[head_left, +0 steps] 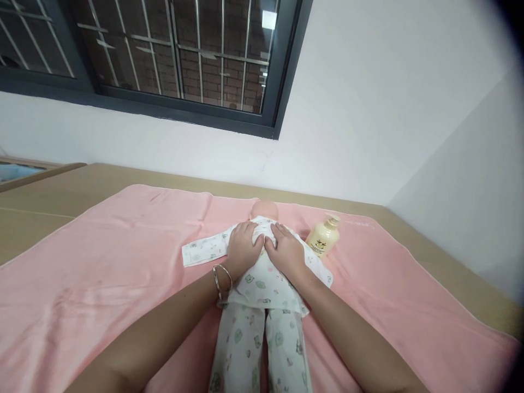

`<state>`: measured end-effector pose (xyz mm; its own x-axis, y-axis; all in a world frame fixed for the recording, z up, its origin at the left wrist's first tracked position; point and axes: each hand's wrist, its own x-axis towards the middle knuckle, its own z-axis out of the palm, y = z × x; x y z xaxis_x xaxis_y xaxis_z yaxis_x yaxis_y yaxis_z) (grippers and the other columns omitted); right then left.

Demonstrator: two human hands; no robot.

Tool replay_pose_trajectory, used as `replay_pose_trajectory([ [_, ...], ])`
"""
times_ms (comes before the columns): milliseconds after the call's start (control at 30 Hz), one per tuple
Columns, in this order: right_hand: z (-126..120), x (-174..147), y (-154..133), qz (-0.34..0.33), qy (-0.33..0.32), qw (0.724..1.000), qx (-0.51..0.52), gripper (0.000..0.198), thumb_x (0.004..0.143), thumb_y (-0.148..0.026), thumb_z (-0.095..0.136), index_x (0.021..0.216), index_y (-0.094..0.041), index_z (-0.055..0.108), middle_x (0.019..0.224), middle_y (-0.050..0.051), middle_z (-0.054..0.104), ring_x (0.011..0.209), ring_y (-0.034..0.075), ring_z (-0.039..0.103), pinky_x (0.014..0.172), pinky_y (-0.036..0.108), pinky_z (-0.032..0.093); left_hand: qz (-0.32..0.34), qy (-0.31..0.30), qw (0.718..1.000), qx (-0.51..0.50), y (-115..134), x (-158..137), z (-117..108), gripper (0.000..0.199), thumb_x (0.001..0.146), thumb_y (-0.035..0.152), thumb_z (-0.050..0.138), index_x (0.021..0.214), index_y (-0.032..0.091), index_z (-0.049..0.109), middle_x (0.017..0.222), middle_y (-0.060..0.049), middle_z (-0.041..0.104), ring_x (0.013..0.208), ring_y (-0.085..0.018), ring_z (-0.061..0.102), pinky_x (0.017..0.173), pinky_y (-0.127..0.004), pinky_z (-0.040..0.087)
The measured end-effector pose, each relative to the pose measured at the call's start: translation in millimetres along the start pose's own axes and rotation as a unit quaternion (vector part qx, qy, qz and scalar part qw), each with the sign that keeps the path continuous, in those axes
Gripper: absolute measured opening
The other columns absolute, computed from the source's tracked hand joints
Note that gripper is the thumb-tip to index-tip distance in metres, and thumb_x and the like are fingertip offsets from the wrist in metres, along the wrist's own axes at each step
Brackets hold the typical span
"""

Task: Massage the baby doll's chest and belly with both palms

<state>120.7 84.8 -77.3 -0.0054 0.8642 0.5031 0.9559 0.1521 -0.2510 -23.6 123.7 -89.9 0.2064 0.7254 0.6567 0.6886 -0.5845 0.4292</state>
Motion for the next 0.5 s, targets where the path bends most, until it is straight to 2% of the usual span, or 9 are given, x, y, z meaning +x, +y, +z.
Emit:
replay_pose_trajectory([
  [133,5,7,9,-0.043,-0.037,0.998,0.018,0.050,0.094,-0.032,0.041,0.139,-0.010,0.047,0.145,0.016,0.046,0.136,0.029,0.039,0.113,0.047,0.028,0.034,-0.028,0.999,-0.001,-6,4,5,0.035,0.089,0.025,0.050,0.121,0.016,0.056,0.126,-0.011,0.061,0.120,-0.027,0.053,0.106,-0.048,0.039],
  [300,7,7,12,-0.095,-0.006,0.995,0.041,0.045,0.093,-0.027,0.041,0.135,-0.015,0.053,0.140,0.012,0.052,0.132,0.025,0.045,0.112,0.043,0.031,0.105,-0.008,0.994,-0.014,-8,2,7,0.030,0.091,0.022,0.046,0.117,0.017,0.061,0.121,-0.009,0.066,0.117,-0.023,0.057,0.106,-0.044,0.042],
  [400,6,1,7,-0.074,0.035,0.996,0.034,0.039,0.092,-0.029,0.043,0.125,-0.017,0.062,0.132,0.009,0.060,0.126,0.022,0.051,0.109,0.036,0.036,0.099,0.032,0.995,-0.003,-5,-2,5,0.025,0.089,0.023,0.049,0.109,0.018,0.065,0.115,-0.009,0.068,0.112,-0.024,0.060,0.101,-0.044,0.046],
  [500,2,-6,-1,-0.014,0.055,0.998,0.010,0.035,0.092,-0.033,0.045,0.117,-0.022,0.067,0.128,0.007,0.063,0.122,0.022,0.056,0.101,0.034,0.043,0.075,0.047,0.996,0.016,-1,-4,2,0.022,0.089,0.023,0.050,0.103,0.019,0.066,0.112,-0.010,0.069,0.109,-0.025,0.061,0.098,-0.043,0.048],
])
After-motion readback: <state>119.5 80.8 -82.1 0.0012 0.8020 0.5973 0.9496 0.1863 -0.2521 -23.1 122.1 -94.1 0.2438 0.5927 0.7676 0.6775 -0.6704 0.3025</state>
